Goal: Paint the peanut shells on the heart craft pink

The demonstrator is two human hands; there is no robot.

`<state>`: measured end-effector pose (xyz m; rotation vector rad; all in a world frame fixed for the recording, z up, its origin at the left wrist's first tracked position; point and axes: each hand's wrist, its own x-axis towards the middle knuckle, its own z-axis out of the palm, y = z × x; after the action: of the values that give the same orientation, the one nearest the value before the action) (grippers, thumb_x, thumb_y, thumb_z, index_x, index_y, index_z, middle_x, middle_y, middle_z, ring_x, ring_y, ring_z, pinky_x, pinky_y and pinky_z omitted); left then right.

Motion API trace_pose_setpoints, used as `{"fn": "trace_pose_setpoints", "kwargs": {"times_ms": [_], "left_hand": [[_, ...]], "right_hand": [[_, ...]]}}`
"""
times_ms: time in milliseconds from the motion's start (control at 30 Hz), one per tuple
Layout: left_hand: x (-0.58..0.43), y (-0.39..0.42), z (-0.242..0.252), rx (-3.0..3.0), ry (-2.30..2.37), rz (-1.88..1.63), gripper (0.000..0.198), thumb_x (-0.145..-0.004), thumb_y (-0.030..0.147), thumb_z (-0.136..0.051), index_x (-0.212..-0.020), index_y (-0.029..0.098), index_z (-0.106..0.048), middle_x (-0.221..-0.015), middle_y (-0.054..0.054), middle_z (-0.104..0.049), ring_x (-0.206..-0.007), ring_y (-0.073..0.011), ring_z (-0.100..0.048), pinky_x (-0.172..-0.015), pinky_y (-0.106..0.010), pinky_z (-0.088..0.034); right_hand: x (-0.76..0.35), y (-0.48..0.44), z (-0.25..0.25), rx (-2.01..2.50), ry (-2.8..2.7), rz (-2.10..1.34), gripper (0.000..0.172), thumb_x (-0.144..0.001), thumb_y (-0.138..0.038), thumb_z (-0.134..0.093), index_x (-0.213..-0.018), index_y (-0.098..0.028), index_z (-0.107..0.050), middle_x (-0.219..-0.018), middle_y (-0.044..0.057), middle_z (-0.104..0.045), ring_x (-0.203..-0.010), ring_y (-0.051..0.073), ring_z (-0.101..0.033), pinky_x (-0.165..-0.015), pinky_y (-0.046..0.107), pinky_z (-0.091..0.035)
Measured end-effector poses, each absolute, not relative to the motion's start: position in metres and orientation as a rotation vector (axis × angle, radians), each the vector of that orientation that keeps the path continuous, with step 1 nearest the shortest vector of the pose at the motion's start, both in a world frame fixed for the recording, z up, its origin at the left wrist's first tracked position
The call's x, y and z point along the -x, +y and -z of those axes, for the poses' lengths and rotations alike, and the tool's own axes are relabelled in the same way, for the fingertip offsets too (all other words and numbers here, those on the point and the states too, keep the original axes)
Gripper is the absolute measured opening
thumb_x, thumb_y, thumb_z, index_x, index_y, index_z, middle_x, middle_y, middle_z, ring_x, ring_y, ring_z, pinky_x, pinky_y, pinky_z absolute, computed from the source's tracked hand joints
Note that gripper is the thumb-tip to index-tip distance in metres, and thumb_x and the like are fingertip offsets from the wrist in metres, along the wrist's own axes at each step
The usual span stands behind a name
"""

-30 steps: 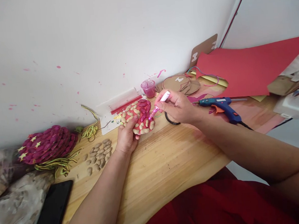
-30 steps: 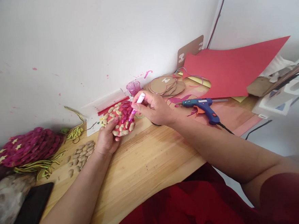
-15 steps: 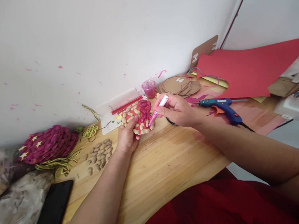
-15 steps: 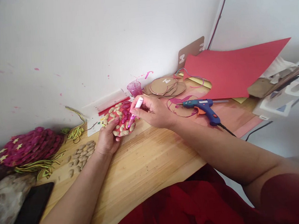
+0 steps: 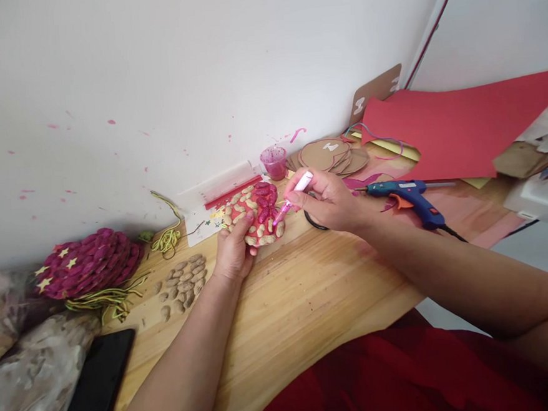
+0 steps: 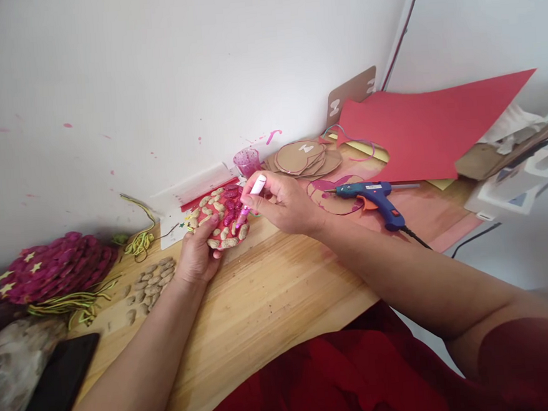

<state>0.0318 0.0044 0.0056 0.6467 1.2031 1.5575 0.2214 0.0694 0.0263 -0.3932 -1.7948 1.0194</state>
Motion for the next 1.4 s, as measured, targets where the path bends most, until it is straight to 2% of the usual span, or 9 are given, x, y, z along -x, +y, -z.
{"fn": "trace_pose_setpoints", "kwargs": {"times_ms": [367, 567, 867, 1033, 1200, 1400], "left_hand": [[-0.0316, 0.0042, -0.0039, -0.667, 1.194, -1.556, 0.032, -0.061, 0.033, -0.088, -0.07, 0.015, -0.063, -0.051, 0.004, -0.056, -0.034, -0.0067, -0.042, -0.026, -0.017, -0.023], [-0.0328, 0.004, -0.005, -0.658, 1.207, -1.558, 0.034, -0.061, 0.032, -0.088, -0.066, 0.016, -0.059, -0.048, 0.005, -0.052, -0.034, -0.0068, -0.041, -0.026, -0.017, -0.022], [-0.0334, 0.0037, -0.0028, -0.698, 1.205, -1.565, 0.036, -0.059, 0.035, -0.09, -0.07, 0.015, -0.063, -0.05, 0.004, -0.057, -0.035, -0.0069, -0.043, -0.027, -0.017, -0.025], [-0.0337, 0.0031, -0.0028, -0.715, 1.219, -1.555, 0.038, -0.06, 0.038, -0.09, -0.072, 0.014, -0.064, -0.053, 0.003, -0.059, -0.035, -0.007, -0.044, -0.027, -0.017, -0.026], [-0.0348, 0.0023, -0.0021, -0.728, 1.225, -1.556, 0.038, -0.06, 0.038, -0.091, -0.072, 0.015, -0.065, -0.053, 0.003, -0.06, -0.035, -0.0071, -0.044, -0.027, -0.017, -0.025], [-0.0373, 0.0012, -0.0008, -0.766, 1.232, -1.54, 0.037, -0.061, 0.04, -0.091, -0.069, 0.015, -0.065, -0.052, 0.002, -0.061, -0.035, -0.0084, -0.046, -0.027, -0.018, -0.029]], "right_hand": [[-0.2248, 0.0636, -0.0322, 0.357, -1.906, -0.853, 0.016, -0.096, -0.034, -0.068, -0.09, -0.019, -0.064, -0.082, 0.001, -0.064, -0.07, 0.012, -0.056, -0.067, 0.027, -0.044], [-0.2269, 0.0614, -0.0352, 0.412, -1.914, -0.693, 0.016, -0.096, -0.035, -0.067, -0.09, -0.02, -0.064, -0.082, 0.002, -0.065, -0.076, 0.015, -0.057, -0.071, 0.03, -0.044], [-0.2269, 0.0655, -0.0319, 0.468, -1.925, -0.686, 0.015, -0.096, -0.034, -0.067, -0.091, -0.02, -0.064, -0.082, 0.002, -0.065, -0.074, 0.015, -0.055, -0.069, 0.029, -0.042], [-0.225, 0.066, -0.0297, 0.381, -1.913, -0.865, 0.014, -0.096, -0.032, -0.066, -0.092, -0.019, -0.063, -0.08, 0.0, -0.064, -0.068, 0.012, -0.053, -0.065, 0.027, -0.041], [-0.2272, 0.0681, -0.0305, 0.495, -1.907, -0.713, 0.015, -0.094, -0.033, -0.068, -0.09, -0.019, -0.063, -0.078, 0.0, -0.062, -0.07, 0.014, -0.051, -0.068, 0.029, -0.04], [-0.2269, 0.0638, -0.0329, 0.402, -2.025, -0.654, 0.008, -0.095, -0.026, -0.065, -0.09, -0.02, -0.063, -0.083, 0.002, -0.068, -0.075, 0.014, -0.057, -0.073, 0.03, -0.043]]}}
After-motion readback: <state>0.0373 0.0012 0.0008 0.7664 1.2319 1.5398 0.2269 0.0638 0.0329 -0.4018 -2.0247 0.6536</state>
